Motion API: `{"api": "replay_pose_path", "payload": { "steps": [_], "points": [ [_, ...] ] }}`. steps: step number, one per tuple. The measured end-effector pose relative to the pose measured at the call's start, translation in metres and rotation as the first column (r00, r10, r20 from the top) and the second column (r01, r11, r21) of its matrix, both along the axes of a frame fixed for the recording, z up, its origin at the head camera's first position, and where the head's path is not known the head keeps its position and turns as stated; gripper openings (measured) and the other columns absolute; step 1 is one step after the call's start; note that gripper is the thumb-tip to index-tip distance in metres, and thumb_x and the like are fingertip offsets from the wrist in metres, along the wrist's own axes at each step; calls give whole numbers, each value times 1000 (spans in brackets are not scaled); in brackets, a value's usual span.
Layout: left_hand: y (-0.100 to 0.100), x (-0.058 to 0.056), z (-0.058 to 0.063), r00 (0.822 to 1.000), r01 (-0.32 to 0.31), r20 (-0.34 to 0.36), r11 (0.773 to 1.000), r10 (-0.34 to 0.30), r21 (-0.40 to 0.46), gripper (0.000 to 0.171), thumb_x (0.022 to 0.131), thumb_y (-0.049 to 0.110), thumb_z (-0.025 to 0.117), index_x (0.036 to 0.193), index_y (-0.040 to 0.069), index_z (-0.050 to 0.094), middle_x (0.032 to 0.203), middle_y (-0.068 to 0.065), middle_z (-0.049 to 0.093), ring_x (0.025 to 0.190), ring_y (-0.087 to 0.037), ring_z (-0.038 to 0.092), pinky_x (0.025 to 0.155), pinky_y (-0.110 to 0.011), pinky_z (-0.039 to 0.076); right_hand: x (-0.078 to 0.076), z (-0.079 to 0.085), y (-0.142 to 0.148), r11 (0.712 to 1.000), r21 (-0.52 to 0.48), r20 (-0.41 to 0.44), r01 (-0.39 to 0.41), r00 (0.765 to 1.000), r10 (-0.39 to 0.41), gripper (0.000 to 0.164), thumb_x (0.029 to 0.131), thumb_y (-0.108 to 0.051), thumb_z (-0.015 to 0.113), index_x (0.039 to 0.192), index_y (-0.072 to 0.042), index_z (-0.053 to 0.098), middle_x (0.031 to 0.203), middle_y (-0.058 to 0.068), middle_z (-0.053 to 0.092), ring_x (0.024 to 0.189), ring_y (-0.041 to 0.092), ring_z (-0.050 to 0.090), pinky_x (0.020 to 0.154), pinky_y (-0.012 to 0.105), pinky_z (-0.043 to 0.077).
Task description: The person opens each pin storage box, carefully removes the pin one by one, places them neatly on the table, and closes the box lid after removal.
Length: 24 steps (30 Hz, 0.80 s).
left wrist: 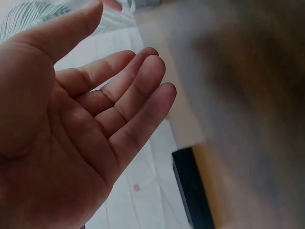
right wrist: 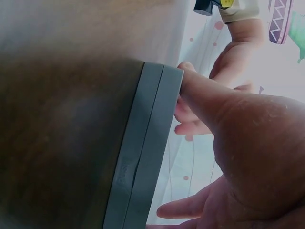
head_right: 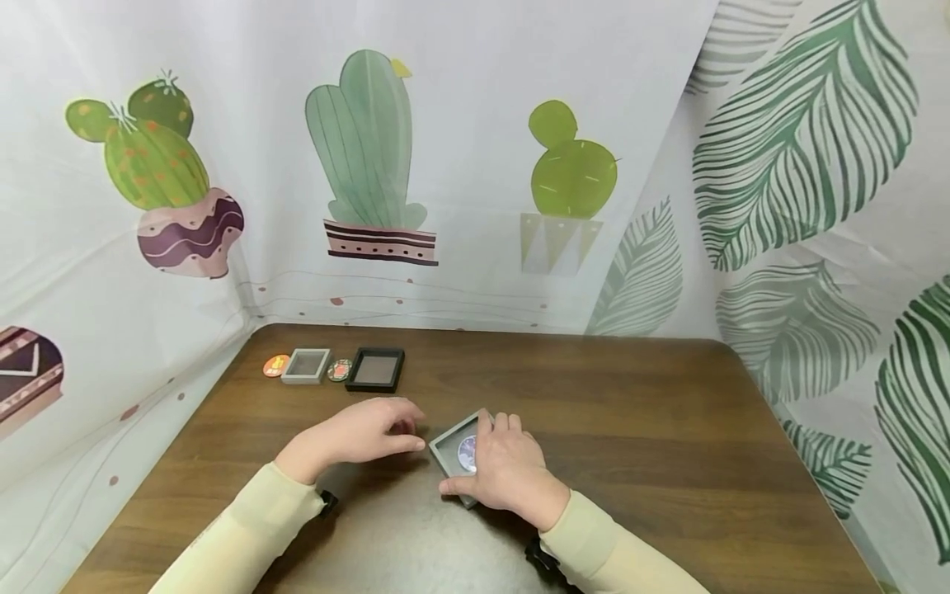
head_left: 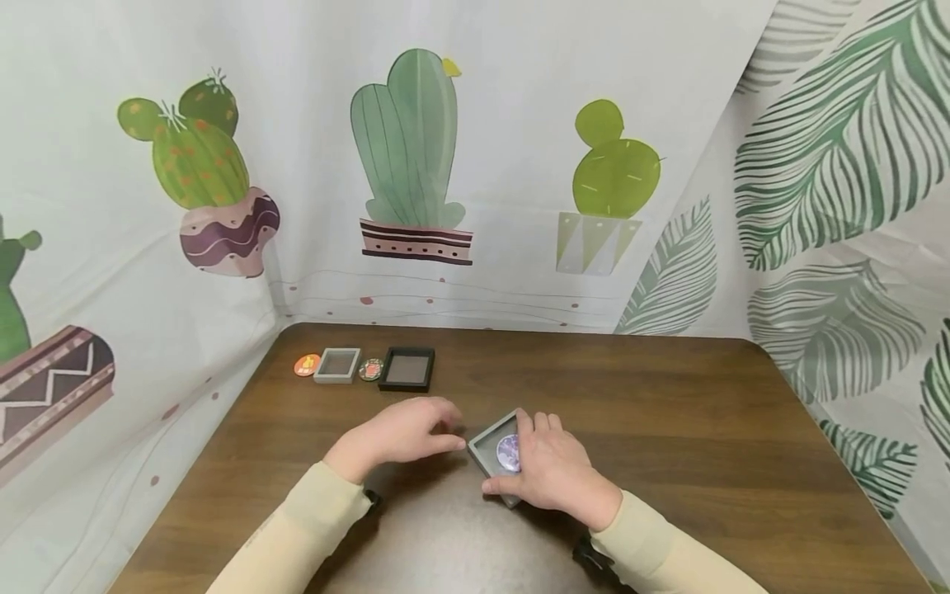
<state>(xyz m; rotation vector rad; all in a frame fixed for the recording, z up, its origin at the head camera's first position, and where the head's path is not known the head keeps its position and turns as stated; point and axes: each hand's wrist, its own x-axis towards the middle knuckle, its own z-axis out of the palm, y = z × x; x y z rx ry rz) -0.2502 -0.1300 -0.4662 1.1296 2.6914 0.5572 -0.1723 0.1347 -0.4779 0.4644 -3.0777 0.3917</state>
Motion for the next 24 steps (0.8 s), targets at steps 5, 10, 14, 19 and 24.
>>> {"api": "replay_pose_path", "payload": {
  "steps": [5, 10, 14, 19, 24],
  "points": [
    [11, 6, -8, 1000, 22, -8, 1000, -22, 1, 27, 105, 37, 78, 120, 14, 79, 103, 11, 73, 90, -8, 66, 82, -35, 57, 0, 1, 1, 1000, -21, 13, 4, 1000, -4, 127, 72, -76, 93, 155, 11, 52, 131, 28, 63, 117, 39, 61, 91, 53, 60],
    [16, 7, -15, 998, 43, -55, 999, -43, -2, 24, 104, 33, 80, 119, 14, 79, 104, 8, 74, 88, -8, 65, 80, -35, 57, -1, 2, 2, 1000, -26, 17, 0, 1000, 0, 127, 72, -76, 94, 155, 10, 51, 131, 28, 64, 116, 38, 61, 90, 53, 60],
    [18, 7, -20, 995, 53, -79, 999, -54, -8, 22, 103, 30, 81, 119, 15, 80, 107, 7, 73, 86, -6, 62, 78, -32, 56, -3, 2, 2, 1000, -25, 28, 0, 1000, 0, 127, 72, -76, 93, 156, 10, 51, 131, 28, 63, 116, 38, 61, 90, 53, 60],
    [22, 9, -21, 993, 60, -96, 998, -61, -14, 21, 103, 29, 82, 118, 16, 80, 107, 7, 71, 84, -4, 59, 77, -31, 55, -3, 2, 2, 1000, -27, 37, 3, 999, -2, 126, 73, -76, 93, 156, 9, 51, 132, 28, 63, 117, 38, 60, 90, 53, 59],
    [24, 9, -22, 991, 64, -116, 998, -66, -24, 18, 102, 29, 83, 115, 17, 79, 102, 10, 67, 82, -3, 58, 75, -31, 54, -2, 2, 2, 1000, -29, 33, 5, 999, -4, 124, 75, -76, 92, 156, 9, 51, 134, 29, 63, 119, 39, 60, 92, 54, 60]
  ]
}}
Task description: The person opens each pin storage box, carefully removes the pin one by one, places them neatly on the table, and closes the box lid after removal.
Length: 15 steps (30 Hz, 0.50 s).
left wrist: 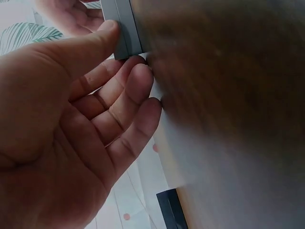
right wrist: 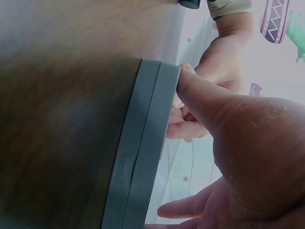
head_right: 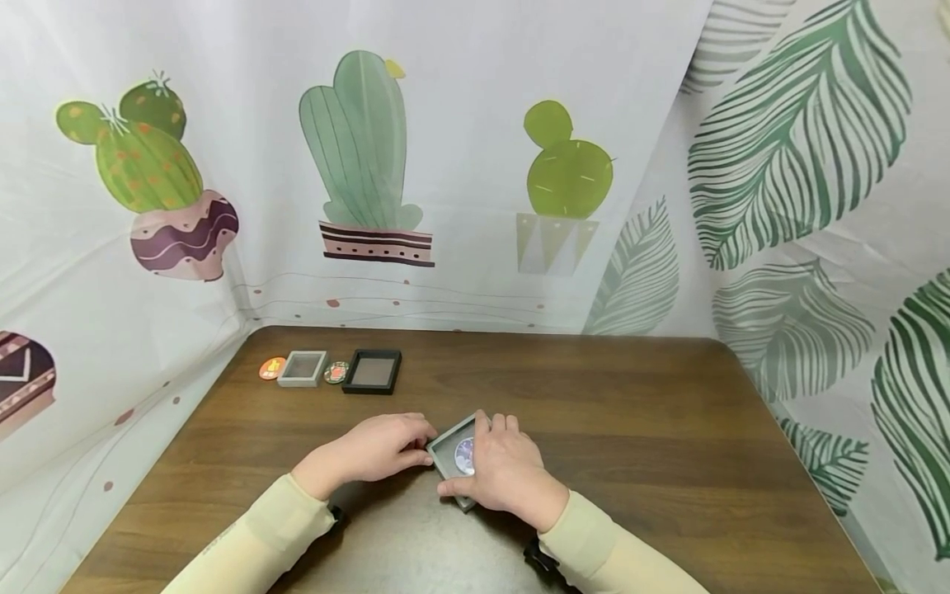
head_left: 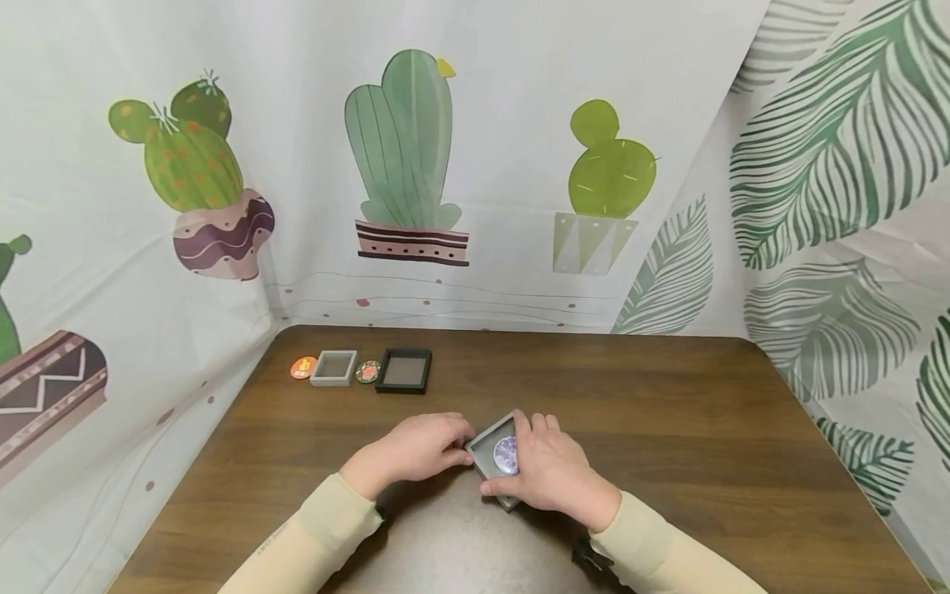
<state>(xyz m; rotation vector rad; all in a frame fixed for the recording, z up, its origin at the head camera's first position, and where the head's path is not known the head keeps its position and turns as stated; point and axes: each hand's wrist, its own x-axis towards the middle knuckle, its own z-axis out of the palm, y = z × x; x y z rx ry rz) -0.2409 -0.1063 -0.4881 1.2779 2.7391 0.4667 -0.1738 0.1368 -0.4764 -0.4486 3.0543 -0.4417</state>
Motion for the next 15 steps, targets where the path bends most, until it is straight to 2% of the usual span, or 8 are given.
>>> {"api": "replay_pose_path", "payload": {
  "steps": [6, 12, 15],
  "points": [
    [-3, -2, -1, 1000, -20, 2, 1000, 20, 16, 19, 103, 28, 82, 116, 15, 79, 102, 10, 69, 84, -4, 60, 78, -33, 56, 2, 1, -1, 1000, -10, -10, -9, 1000, 9, 123, 76, -74, 92, 156, 10, 51, 132, 29, 63, 117, 38, 60, 90, 53, 60],
    [-7, -5, -2, 999, -45, 10, 997, 44, 56, 22, 103, 19, 81, 122, 8, 77, 105, 3, 75, 96, -10, 70, 89, -40, 61, 5, 3, -2, 998, -60, -25, -19, 1000, 17, 118, 76, -68, 96, 151, 12, 53, 119, 26, 66, 108, 37, 61, 84, 53, 60],
    [-8, -6, -2, 999, -48, 22, 996, 46, 79, 23, 102, 17, 82, 123, 7, 77, 105, 2, 78, 98, -12, 73, 90, -41, 61, 6, 3, -2, 996, -79, -19, -31, 999, 29, 114, 77, -67, 96, 148, 12, 54, 111, 22, 65, 103, 36, 60, 81, 52, 59]
  ]
}}
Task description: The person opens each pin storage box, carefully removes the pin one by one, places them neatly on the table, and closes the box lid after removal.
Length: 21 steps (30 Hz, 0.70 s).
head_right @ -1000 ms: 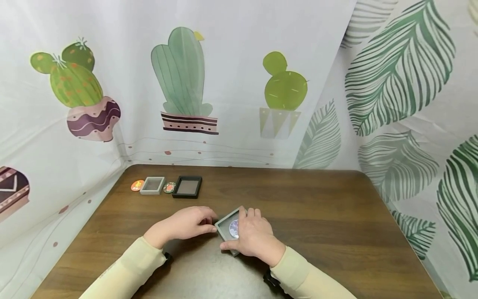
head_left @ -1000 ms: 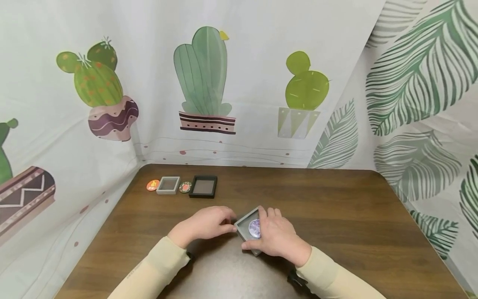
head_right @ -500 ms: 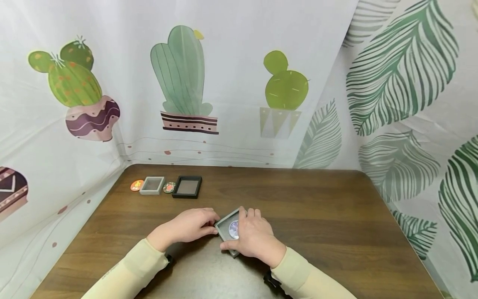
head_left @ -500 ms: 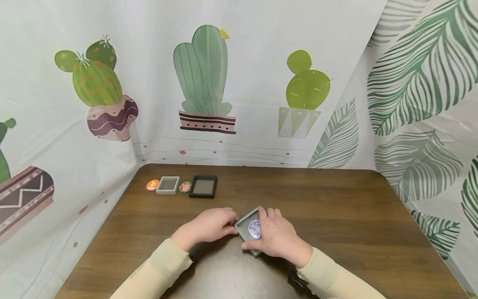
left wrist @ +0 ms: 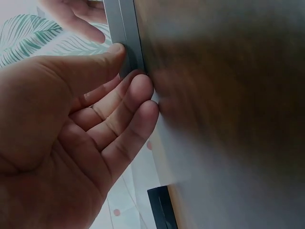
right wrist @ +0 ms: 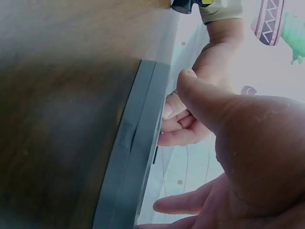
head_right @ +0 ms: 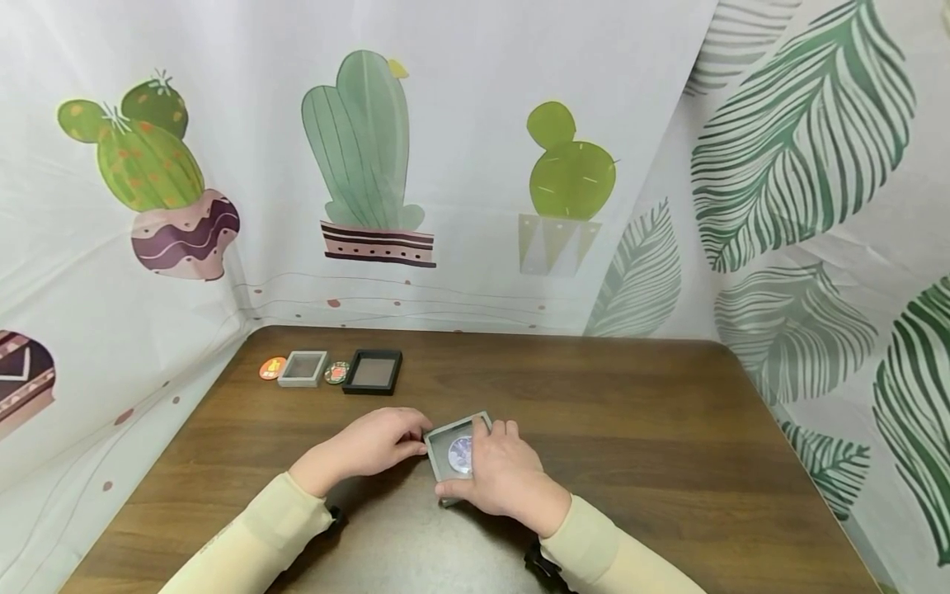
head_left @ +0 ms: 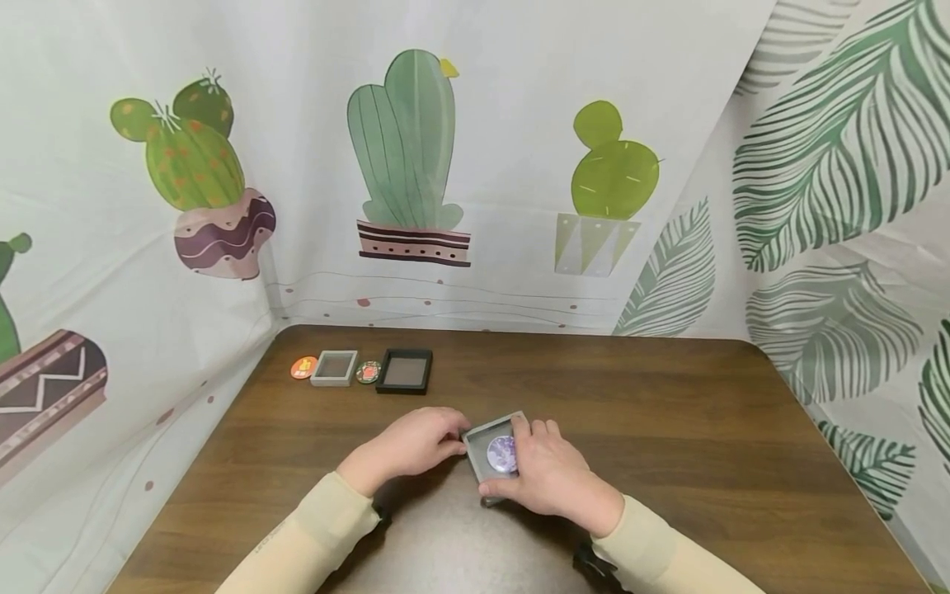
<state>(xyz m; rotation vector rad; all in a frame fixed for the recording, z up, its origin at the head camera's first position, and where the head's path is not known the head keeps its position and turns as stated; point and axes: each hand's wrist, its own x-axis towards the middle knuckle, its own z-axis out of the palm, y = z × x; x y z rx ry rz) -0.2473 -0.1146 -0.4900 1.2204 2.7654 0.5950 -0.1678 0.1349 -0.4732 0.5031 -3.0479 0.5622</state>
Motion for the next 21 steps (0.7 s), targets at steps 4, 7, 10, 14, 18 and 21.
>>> {"api": "replay_pose_path", "payload": {
  "steps": [4, 7, 10, 14, 18, 21],
  "points": [
    [-1, -2, 1, 1000, -3, 12, 1000, 3, 22, 23, 101, 14, 82, 122, 6, 77, 104, 1, 81, 99, -13, 75, 91, -42, 62, 0, 1, 1, 1000, -24, 17, -18, 1000, 19, 110, 79, -66, 94, 146, 11, 55, 103, 18, 63, 99, 34, 59, 80, 51, 58],
    [-3, -4, 1, 999, -18, 26, 999, 17, 28, 24, 102, 13, 82, 124, 5, 77, 105, -1, 82, 100, -15, 76, 93, -43, 62, 0, 1, 1, 999, -43, 28, -32, 999, 33, 111, 79, -66, 94, 148, 13, 54, 107, 21, 65, 101, 36, 60, 85, 53, 58],
    [-4, -6, 0, 999, -37, 40, 999, 36, 28, 25, 102, 12, 81, 126, 5, 77, 107, -2, 81, 102, -17, 77, 93, -44, 62, 1, 2, 2, 997, -56, 41, -47, 998, 49, 114, 80, -64, 94, 151, 15, 52, 115, 27, 66, 105, 39, 61, 92, 55, 57],
    [-5, -8, -2, 998, -51, 47, 998, 49, 32, 25, 102, 11, 81, 127, 5, 77, 109, -2, 81, 102, -17, 77, 93, -44, 62, 3, 5, 2, 996, -64, 46, -62, 997, 65, 113, 80, -64, 94, 150, 15, 52, 112, 25, 66, 103, 38, 61, 93, 56, 57],
    [-6, -9, -3, 998, -46, 39, 998, 44, 33, 26, 102, 11, 80, 127, 4, 78, 110, -3, 81, 103, -17, 76, 94, -44, 62, 5, 8, 2, 995, -74, 56, -66, 996, 70, 112, 81, -64, 93, 148, 15, 52, 107, 21, 65, 101, 37, 60, 92, 56, 56],
    [-6, -9, -2, 999, -35, 34, 999, 34, 32, 26, 102, 11, 80, 128, 3, 78, 110, -3, 80, 102, -17, 76, 94, -43, 62, 5, 10, 2, 995, -84, 73, -61, 995, 67, 111, 81, -64, 93, 148, 14, 51, 106, 20, 67, 102, 38, 61, 93, 57, 56]
  ]
}}
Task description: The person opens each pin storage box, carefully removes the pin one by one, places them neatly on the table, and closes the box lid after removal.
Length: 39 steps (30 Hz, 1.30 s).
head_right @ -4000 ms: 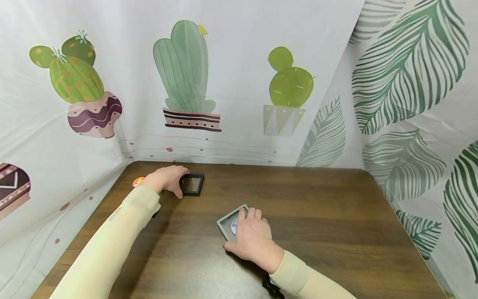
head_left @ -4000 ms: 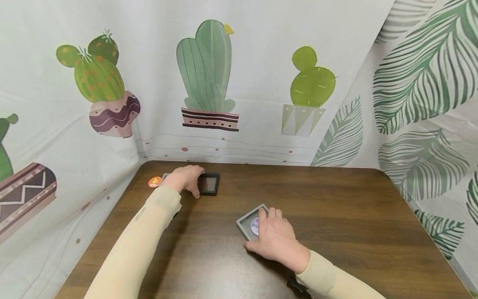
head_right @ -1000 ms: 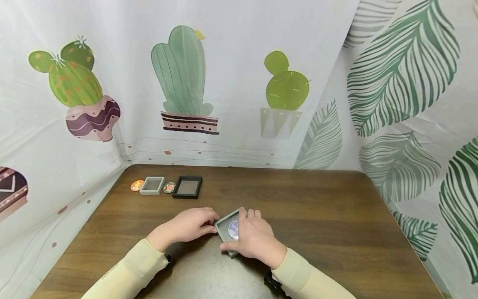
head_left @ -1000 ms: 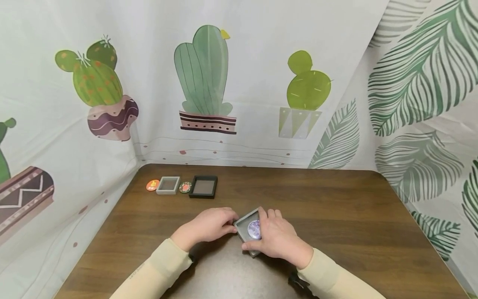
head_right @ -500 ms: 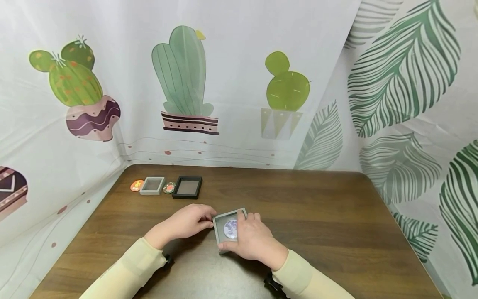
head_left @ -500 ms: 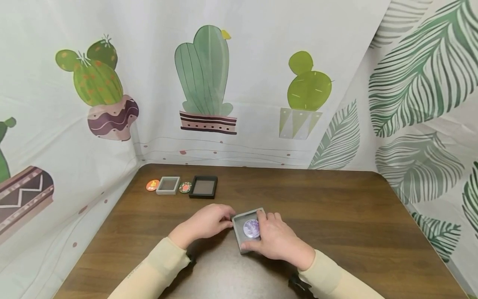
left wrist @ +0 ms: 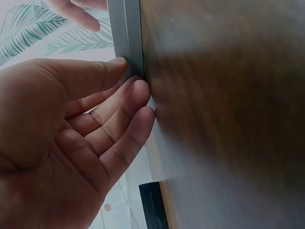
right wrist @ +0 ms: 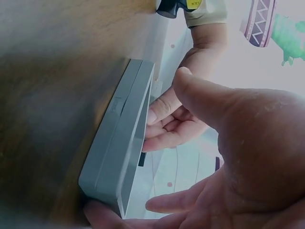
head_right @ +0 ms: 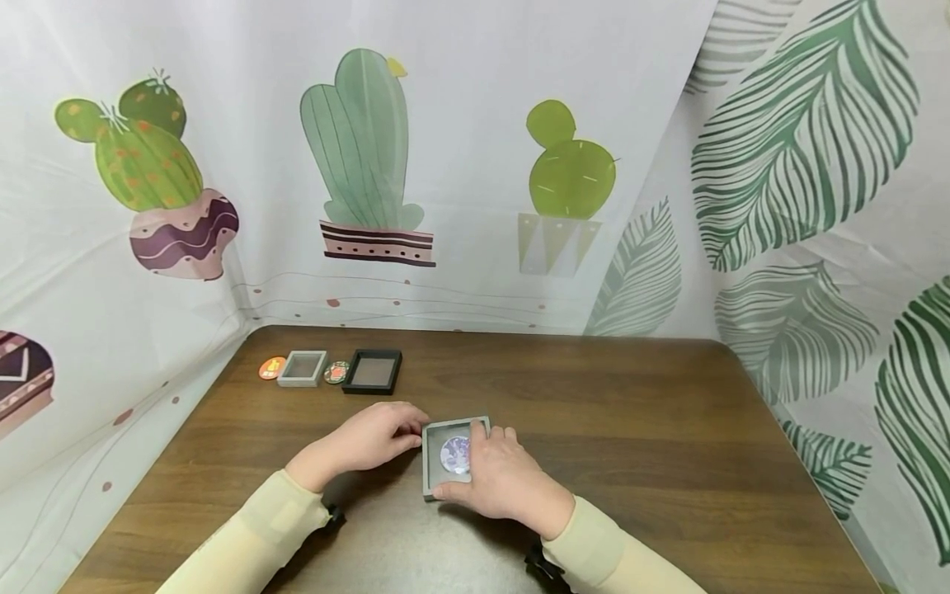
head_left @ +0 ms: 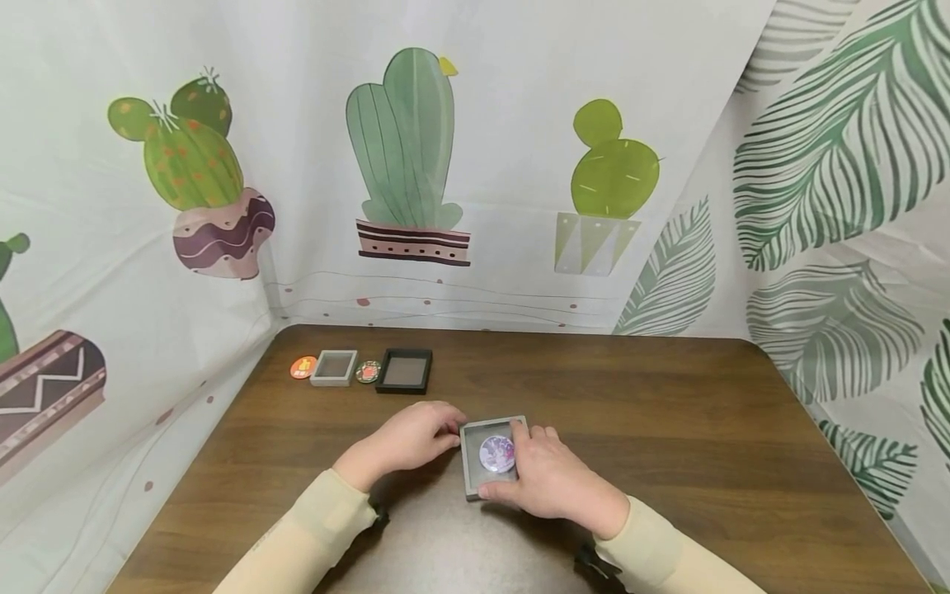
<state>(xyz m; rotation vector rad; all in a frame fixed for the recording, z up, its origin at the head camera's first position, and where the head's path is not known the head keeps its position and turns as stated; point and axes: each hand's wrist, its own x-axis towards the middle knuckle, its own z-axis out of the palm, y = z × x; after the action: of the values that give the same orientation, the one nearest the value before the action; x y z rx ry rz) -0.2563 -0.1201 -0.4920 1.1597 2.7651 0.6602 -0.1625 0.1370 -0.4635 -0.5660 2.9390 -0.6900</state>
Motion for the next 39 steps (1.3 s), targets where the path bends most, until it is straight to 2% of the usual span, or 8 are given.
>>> {"api": "replay_pose_path", "payload": {
  "steps": [6, 11, 14, 18, 21, 23, 30, 39],
  "points": [
    [-2, 1, 2, 1000, 9, -2, 1000, -9, 3, 31, 102, 13, 79, 131, 1, 77, 108, -1, 77, 97, -13, 73, 90, -40, 61, -3, 3, 0, 1000, -12, 37, 2, 999, -2, 109, 83, -61, 93, 149, 13, 49, 107, 20, 68, 105, 38, 62, 95, 58, 56],
    [-3, 7, 7, 999, 21, 39, 1000, -21, -14, 41, 103, 24, 78, 137, 1, 74, 108, 1, 70, 93, -12, 67, 85, -37, 58, -7, 4, 6, 1000, 21, 72, -21, 997, 20, 116, 84, -66, 91, 154, 14, 47, 125, 25, 69, 117, 40, 64, 103, 58, 55],
    [-4, 11, 10, 995, 23, 97, 1000, -21, -21, 59, 103, 37, 80, 145, -1, 68, 118, -1, 66, 98, -14, 66, 87, -36, 58, -10, 6, 10, 998, 42, 98, -56, 994, 52, 123, 82, -70, 91, 159, 14, 43, 144, 32, 61, 130, 44, 60, 111, 58, 52],
    [-3, 20, 15, 986, 27, 165, 999, -21, -36, 98, 93, 58, 86, 159, -6, 53, 139, -9, 60, 115, -20, 66, 98, -41, 59, -15, 4, 16, 993, 30, 132, -116, 985, 111, 130, 79, -68, 94, 166, 10, 36, 163, 40, 41, 149, 52, 46, 118, 61, 46],
    [0, 27, 17, 985, 43, 173, 997, -31, -70, 119, 85, 66, 90, 166, -7, 42, 156, -14, 52, 134, -25, 58, 109, -46, 55, -20, 2, 19, 987, 9, 144, -160, 977, 157, 136, 75, -65, 98, 170, 7, 31, 172, 41, 27, 157, 55, 34, 122, 61, 43],
    [4, 31, 18, 987, 56, 157, 994, -42, -90, 124, 81, 66, 93, 167, -7, 40, 163, -17, 47, 144, -27, 50, 115, -49, 52, -23, -1, 22, 981, 2, 144, -192, 971, 190, 139, 72, -62, 101, 171, 5, 30, 175, 38, 21, 161, 52, 30, 123, 60, 42],
    [12, 37, 14, 997, 63, 58, 983, -53, -170, 122, 78, 63, 96, 164, -6, 45, 166, -18, 43, 148, -29, 46, 114, -45, 53, -30, -7, 27, 956, 40, 98, -292, 953, 287, 138, 68, -49, 107, 170, 6, 32, 175, 36, 24, 163, 50, 26, 124, 60, 40],
    [20, 41, 16, 999, 45, -17, 967, -51, -251, 109, 81, 49, 92, 162, -9, 46, 159, -24, 51, 142, -32, 50, 114, -43, 53, -35, -11, 33, 925, 140, 36, -353, 935, 352, 120, 76, -40, 102, 167, 5, 38, 171, 30, 38, 158, 44, 37, 121, 53, 46]
  ]
}}
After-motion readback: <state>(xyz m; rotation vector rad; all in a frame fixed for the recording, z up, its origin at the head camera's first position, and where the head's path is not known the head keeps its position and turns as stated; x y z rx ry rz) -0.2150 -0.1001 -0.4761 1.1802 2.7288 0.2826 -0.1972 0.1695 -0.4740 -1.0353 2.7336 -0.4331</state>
